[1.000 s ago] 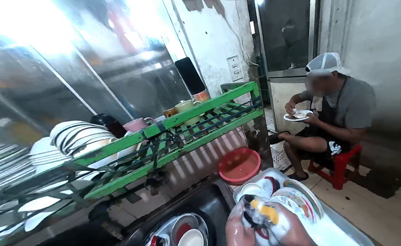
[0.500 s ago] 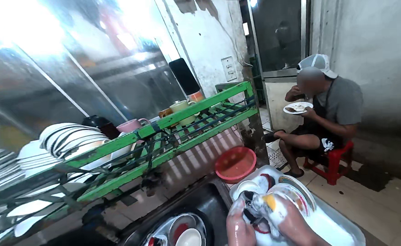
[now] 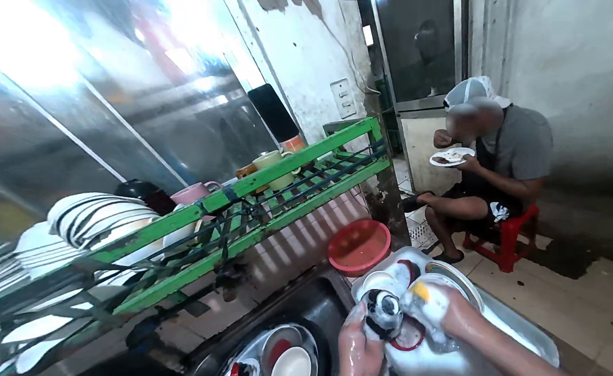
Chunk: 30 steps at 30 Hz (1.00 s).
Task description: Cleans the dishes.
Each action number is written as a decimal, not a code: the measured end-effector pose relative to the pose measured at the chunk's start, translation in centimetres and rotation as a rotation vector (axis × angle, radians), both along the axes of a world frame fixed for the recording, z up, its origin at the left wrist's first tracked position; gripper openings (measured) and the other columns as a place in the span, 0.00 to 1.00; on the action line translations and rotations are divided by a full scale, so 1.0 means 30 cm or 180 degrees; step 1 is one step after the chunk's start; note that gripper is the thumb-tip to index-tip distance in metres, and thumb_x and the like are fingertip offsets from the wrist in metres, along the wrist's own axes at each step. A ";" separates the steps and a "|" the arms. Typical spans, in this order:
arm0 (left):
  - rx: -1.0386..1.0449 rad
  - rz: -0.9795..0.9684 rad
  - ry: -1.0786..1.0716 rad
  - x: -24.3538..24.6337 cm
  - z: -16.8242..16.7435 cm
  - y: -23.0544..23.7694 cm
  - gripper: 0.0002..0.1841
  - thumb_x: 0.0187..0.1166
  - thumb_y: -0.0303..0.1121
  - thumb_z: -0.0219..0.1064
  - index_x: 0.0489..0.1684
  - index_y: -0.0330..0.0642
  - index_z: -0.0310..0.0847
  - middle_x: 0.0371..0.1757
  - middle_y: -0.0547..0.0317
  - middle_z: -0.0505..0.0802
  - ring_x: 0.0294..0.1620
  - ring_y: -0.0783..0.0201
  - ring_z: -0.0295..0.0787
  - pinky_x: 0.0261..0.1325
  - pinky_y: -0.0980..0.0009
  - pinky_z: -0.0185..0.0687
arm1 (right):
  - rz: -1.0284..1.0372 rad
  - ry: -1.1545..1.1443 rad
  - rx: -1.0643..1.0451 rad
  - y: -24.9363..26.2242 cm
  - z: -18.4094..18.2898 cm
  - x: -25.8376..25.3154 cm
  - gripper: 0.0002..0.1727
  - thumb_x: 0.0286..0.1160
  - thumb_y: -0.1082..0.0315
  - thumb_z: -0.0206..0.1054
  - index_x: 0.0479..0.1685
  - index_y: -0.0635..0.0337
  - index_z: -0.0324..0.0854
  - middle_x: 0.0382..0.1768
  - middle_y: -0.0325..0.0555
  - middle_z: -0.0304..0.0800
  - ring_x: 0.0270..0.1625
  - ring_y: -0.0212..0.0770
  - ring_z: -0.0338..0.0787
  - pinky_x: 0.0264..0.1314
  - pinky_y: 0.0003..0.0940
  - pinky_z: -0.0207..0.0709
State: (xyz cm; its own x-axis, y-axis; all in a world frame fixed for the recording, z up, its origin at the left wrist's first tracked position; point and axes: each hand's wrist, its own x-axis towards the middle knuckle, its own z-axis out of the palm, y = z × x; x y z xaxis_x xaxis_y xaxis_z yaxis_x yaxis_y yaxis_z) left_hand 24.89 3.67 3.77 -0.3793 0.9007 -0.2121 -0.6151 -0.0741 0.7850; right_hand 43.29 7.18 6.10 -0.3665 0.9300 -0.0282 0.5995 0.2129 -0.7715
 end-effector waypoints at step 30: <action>-0.0337 -0.0025 -0.0019 0.074 0.001 -0.014 0.14 0.91 0.28 0.48 0.58 0.29 0.78 0.47 0.44 0.90 0.47 0.56 0.90 0.52 0.58 0.88 | 0.0143 0.0192 0.1440 -0.080 -0.109 -0.027 0.22 0.75 0.55 0.69 0.62 0.60 0.87 0.62 0.61 0.89 0.70 0.59 0.85 0.73 0.55 0.79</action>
State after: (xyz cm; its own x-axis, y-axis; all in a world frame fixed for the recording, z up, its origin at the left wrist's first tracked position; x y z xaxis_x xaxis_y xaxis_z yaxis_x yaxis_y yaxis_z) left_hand 27.10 3.24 3.81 -0.3709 0.8759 -0.3086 -0.6199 0.0139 0.7846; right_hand 42.48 4.78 2.83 -0.3952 0.8270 0.3999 0.5387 0.5613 -0.6283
